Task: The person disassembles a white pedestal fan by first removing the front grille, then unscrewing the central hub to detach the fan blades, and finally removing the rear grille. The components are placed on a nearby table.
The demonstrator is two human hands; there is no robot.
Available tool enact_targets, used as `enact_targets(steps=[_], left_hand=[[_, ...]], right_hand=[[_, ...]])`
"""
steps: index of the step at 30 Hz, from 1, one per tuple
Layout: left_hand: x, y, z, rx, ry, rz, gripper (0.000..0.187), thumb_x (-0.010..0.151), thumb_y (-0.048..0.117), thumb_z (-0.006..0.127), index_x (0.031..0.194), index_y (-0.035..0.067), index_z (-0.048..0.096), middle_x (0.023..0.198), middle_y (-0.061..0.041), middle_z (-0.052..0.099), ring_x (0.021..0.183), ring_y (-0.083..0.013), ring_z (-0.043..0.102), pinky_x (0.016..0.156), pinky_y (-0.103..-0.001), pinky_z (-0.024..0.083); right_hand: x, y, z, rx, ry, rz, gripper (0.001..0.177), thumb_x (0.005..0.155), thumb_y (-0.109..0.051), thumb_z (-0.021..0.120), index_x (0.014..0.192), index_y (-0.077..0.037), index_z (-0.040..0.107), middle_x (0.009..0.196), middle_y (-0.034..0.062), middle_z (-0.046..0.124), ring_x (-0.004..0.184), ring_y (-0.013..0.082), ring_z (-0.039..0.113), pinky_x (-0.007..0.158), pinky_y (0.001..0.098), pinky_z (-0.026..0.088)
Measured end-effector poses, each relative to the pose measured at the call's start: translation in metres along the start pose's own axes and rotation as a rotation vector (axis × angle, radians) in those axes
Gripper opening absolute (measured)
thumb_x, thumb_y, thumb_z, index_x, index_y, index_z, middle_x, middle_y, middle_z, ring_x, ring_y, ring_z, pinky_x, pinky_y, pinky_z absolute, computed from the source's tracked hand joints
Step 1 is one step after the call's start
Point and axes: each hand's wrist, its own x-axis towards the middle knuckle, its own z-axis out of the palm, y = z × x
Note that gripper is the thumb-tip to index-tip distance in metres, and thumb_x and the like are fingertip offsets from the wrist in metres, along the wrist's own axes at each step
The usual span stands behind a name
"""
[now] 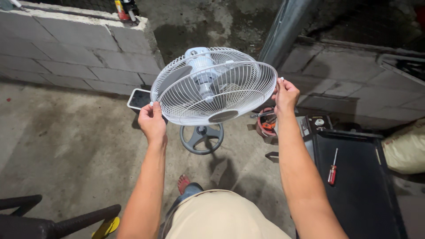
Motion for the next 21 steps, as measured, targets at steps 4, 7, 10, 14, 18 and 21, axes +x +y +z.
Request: enact_targets(steps=[4,7,10,14,18,21], left_hand=[[-0.016,0.001,0.007,-0.033,-0.019,-0.005,0.019,0.101,0.020,0.070,0.100,0.003,0.061,0.085,0.003,0.064,0.074,-0.0050,0.055,0.068,-0.023,0.048],[-0.028,0.004,0.018,-0.021,-0.045,-0.018,0.019,0.102,0.020,0.069,0.102,0.003,0.060,0.085,0.002,0.064,0.074,-0.0053,0.056,0.069,-0.023,0.048],[-0.043,0.003,0.031,-0.026,-0.097,-0.044,0.019,0.103,0.021,0.068,0.103,0.004,0.059,0.085,0.002,0.063,0.074,-0.0050,0.055,0.068,-0.023,0.047],[-0.059,-0.002,0.060,-0.048,-0.167,-0.081,0.019,0.103,0.021,0.067,0.102,0.003,0.059,0.084,0.002,0.062,0.071,-0.0055,0.053,0.065,-0.023,0.046],[-0.069,-0.013,0.094,-0.083,-0.279,-0.127,0.021,0.103,0.022,0.068,0.102,0.003,0.059,0.084,0.001,0.061,0.070,-0.0059,0.052,0.062,-0.023,0.044],[-0.075,-0.021,0.122,0.017,-0.373,-0.022,0.023,0.104,0.023,0.069,0.101,0.002,0.062,0.089,0.001,0.066,0.076,-0.0038,0.057,0.068,-0.021,0.050]], right_hand=[[-0.008,-0.008,-0.024,-0.096,0.071,-0.008,0.016,0.099,-0.017,0.070,0.099,-0.001,0.074,0.073,-0.0013,0.068,0.058,0.0039,0.058,0.044,0.0211,0.040],[-0.012,-0.017,-0.046,-0.014,0.048,-0.059,0.019,0.103,-0.014,0.071,0.097,0.004,0.073,0.077,-0.0016,0.068,0.059,0.0041,0.053,0.049,0.0211,0.037],[-0.027,-0.035,-0.069,-0.106,0.162,-0.071,0.015,0.100,-0.014,0.069,0.100,0.000,0.074,0.077,-0.0028,0.071,0.060,0.0025,0.058,0.050,0.0200,0.043],[-0.058,-0.065,-0.103,-0.130,0.202,-0.139,0.019,0.101,-0.014,0.068,0.095,0.003,0.074,0.076,-0.0026,0.068,0.062,0.0034,0.054,0.054,0.0217,0.041],[-0.093,-0.090,-0.139,-0.204,0.281,-0.213,0.026,0.105,-0.017,0.066,0.092,0.005,0.072,0.076,-0.0056,0.063,0.069,0.0017,0.051,0.062,0.0215,0.042],[-0.125,-0.102,-0.168,-0.296,0.381,-0.186,0.026,0.106,-0.018,0.064,0.099,0.006,0.072,0.077,-0.0060,0.057,0.071,0.0023,0.045,0.063,0.0229,0.038]])
